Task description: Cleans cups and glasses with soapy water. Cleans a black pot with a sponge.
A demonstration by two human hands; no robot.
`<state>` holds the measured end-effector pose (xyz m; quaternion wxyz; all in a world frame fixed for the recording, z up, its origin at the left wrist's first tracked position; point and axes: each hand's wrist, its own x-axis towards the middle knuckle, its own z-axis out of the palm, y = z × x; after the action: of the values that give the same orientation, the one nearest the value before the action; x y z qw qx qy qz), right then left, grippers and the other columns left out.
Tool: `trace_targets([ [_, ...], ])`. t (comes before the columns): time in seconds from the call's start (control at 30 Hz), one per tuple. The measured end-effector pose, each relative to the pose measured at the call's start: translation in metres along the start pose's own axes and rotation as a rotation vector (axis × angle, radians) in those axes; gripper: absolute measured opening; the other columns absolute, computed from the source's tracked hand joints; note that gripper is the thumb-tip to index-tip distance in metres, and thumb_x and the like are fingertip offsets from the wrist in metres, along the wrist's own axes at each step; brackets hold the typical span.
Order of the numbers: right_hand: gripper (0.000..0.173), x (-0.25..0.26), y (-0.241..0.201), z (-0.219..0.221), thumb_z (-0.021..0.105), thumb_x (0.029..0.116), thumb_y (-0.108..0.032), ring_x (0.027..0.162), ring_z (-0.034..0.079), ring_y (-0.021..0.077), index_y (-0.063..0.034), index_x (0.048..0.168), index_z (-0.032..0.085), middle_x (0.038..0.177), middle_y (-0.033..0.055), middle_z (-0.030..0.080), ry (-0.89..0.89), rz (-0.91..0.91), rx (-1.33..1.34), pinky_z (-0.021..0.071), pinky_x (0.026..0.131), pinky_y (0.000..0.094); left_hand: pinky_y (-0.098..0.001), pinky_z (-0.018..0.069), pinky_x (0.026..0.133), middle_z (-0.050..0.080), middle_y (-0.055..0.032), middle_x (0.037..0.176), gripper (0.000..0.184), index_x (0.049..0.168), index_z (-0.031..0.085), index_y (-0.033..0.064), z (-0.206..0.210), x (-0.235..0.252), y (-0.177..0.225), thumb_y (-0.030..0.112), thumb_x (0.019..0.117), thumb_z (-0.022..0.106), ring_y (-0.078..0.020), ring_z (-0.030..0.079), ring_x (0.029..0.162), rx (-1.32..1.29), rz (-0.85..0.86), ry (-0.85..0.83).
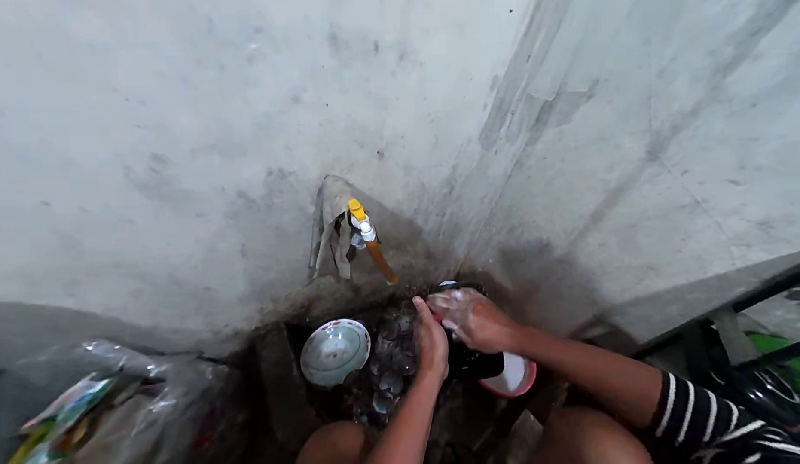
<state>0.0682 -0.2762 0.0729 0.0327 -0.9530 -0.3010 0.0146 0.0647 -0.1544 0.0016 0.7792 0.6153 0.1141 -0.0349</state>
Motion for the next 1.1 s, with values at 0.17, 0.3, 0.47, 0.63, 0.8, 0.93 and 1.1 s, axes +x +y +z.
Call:
trace_targets([
  [0.17, 0.057, 0.056, 0.074, -0.055, 0.036, 0.1107, -0.046, 0.141, 0.049, 0.0363, -0.0080, 0.147, 0.056, 0.148, 0.0214, 0.056, -0.320, 0.554, 0.287, 0.0344, 0.118, 0.0587, -0.0528, 0.0448, 0.108, 0.069, -0.0252, 0.121, 0.053, 0.129, 0.064, -0.0052, -0.002, -0.031, 0.021, 0.032, 0.1136, 0.031, -0.0358, 0.064, 0.120, 0.447, 0.273, -0.034],
  [0.3, 0.052, 0.058, 0.048, -0.056, 0.033, 0.1114, -0.039, 0.137, 0.053, 0.0391, -0.0080, 0.147, 0.055, 0.142, 0.0227, 0.059, -0.326, 0.502, 0.136, 0.0386, 0.114, 0.0608, -0.0526, 0.0506, 0.098, 0.071, -0.0238, 0.108, 0.049, 0.118, 0.068, -0.0053, -0.011, -0.024, 0.021, 0.029, 0.1134, 0.033, -0.0352, 0.069, 0.107, 0.500, 0.333, -0.008],
  [0.47, 0.046, 0.016, -0.020, -0.014, 0.053, 0.1014, -0.015, 0.146, 0.046, 0.0283, -0.0138, 0.147, 0.057, 0.154, 0.0098, 0.053, -0.067, 0.127, -0.011, 0.0351, 0.121, 0.0525, -0.0518, 0.0445, 0.108, 0.066, -0.0265, 0.122, 0.047, 0.121, 0.065, -0.0074, -0.018, -0.015, 0.014, 0.024, 0.1126, 0.031, -0.0369, 0.061, 0.122, 0.530, 0.098, -0.047],
  [0.63, 0.043, 0.014, 0.052, -0.068, 0.045, 0.1099, -0.036, 0.126, 0.062, 0.0316, -0.0085, 0.136, 0.065, 0.133, 0.0173, 0.067, -0.145, 0.499, 0.322, 0.0456, 0.109, 0.0555, -0.0500, 0.0474, 0.105, 0.070, -0.0238, 0.117, 0.047, 0.127, 0.065, -0.0053, -0.013, -0.031, 0.019, 0.026, 0.1127, 0.034, -0.0333, 0.066, 0.116, 0.432, 0.346, -0.056],
  [0.8, 0.047, -0.063, 0.096, -0.041, 0.026, 0.1116, -0.038, 0.084, 0.069, 0.0135, -0.0117, 0.120, 0.064, 0.096, 0.0048, 0.072, 0.382, 0.828, 1.367, 0.0592, 0.074, 0.0345, -0.0461, 0.0482, 0.099, 0.068, -0.0176, 0.116, 0.049, 0.118, 0.068, -0.0008, -0.015, -0.015, 0.022, 0.036, 0.1126, 0.036, -0.0246, 0.063, 0.111, 0.037, 0.012, -0.023],
  [0.93, 0.054, -0.087, 0.052, 0.034, 0.021, 0.1127, -0.039, 0.115, 0.065, 0.0212, -0.0071, 0.143, 0.052, 0.128, 0.0127, 0.066, 1.117, 0.727, 1.549, 0.0559, 0.097, 0.0438, -0.0521, 0.0466, 0.099, 0.064, -0.0203, 0.126, 0.055, 0.122, 0.066, -0.0001, -0.007, -0.010, 0.016, 0.046, 0.1100, 0.040, -0.0292, 0.059, 0.118, -0.192, -0.229, 0.022],
  [1.1, 0.046, -0.080, 0.025, 0.085, 0.035, 0.1101, -0.023, 0.124, 0.060, 0.0254, -0.0035, 0.151, 0.042, 0.139, 0.0191, 0.058, 1.351, 0.960, 1.082, 0.0521, 0.103, 0.0454, -0.0543, 0.0546, 0.098, 0.062, -0.0157, 0.134, 0.049, 0.142, 0.052, 0.0084, -0.002, -0.004, 0.008, 0.044, 0.1092, 0.043, -0.0281, 0.063, 0.121, -0.665, -0.356, -0.135],
])
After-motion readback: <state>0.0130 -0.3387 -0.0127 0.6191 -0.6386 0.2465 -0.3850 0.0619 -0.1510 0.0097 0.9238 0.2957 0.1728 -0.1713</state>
